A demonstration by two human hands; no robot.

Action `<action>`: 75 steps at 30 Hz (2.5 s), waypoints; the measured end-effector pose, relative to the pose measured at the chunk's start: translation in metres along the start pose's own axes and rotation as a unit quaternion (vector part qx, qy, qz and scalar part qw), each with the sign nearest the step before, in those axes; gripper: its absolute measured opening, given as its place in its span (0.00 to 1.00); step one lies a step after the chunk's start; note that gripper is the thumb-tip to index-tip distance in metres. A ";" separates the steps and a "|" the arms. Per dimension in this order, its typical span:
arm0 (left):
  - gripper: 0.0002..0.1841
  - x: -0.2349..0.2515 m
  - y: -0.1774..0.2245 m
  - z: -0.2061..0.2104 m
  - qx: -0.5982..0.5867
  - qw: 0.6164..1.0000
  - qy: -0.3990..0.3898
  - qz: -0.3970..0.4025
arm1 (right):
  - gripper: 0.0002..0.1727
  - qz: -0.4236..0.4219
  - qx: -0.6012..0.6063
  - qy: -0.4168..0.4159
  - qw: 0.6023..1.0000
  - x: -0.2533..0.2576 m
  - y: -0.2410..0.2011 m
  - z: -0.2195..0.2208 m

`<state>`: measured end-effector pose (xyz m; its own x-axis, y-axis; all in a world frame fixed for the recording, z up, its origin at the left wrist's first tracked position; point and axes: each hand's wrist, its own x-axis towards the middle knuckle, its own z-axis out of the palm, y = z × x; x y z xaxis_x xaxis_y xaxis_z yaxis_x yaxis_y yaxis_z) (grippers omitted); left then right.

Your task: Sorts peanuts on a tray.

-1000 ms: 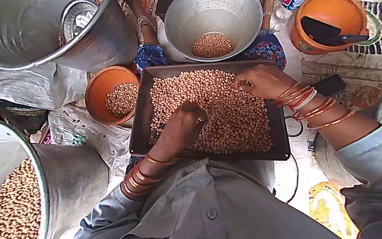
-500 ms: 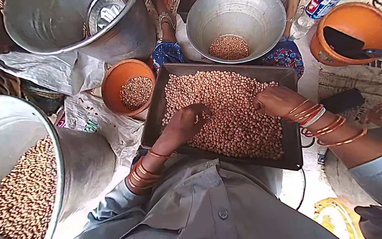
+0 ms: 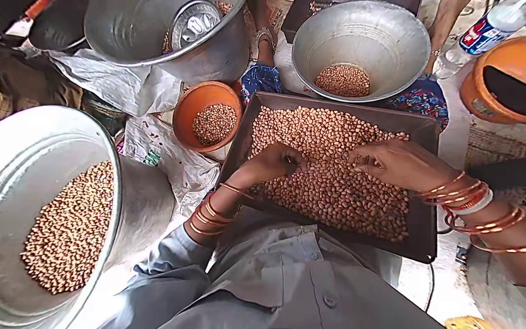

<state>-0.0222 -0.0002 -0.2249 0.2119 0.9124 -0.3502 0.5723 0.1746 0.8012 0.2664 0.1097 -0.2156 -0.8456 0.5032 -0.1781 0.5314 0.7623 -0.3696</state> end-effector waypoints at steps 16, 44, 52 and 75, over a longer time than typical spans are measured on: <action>0.19 0.029 -0.005 0.006 0.366 0.906 0.064 -0.202 | 0.28 0.229 -0.071 -0.147 0.960 0.013 0.033 0.010; 0.10 0.082 -0.004 -0.006 0.293 0.945 0.124 -0.069 | 0.11 0.068 0.293 0.058 0.952 0.005 0.038 -0.028; 0.21 0.031 -0.017 -0.078 0.353 0.841 0.359 -0.197 | 0.12 0.113 0.088 0.047 0.989 0.006 0.051 -0.017; 0.31 0.064 0.017 0.022 0.191 0.977 -0.064 -0.066 | 0.48 0.123 0.221 -0.093 0.963 0.027 -0.009 0.024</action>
<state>0.0184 0.0536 -0.2440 0.2008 0.8330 -0.5155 0.8499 0.1136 0.5146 0.2375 0.1066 -0.2388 -0.7125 0.5338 -0.4554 0.6790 0.3609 -0.6393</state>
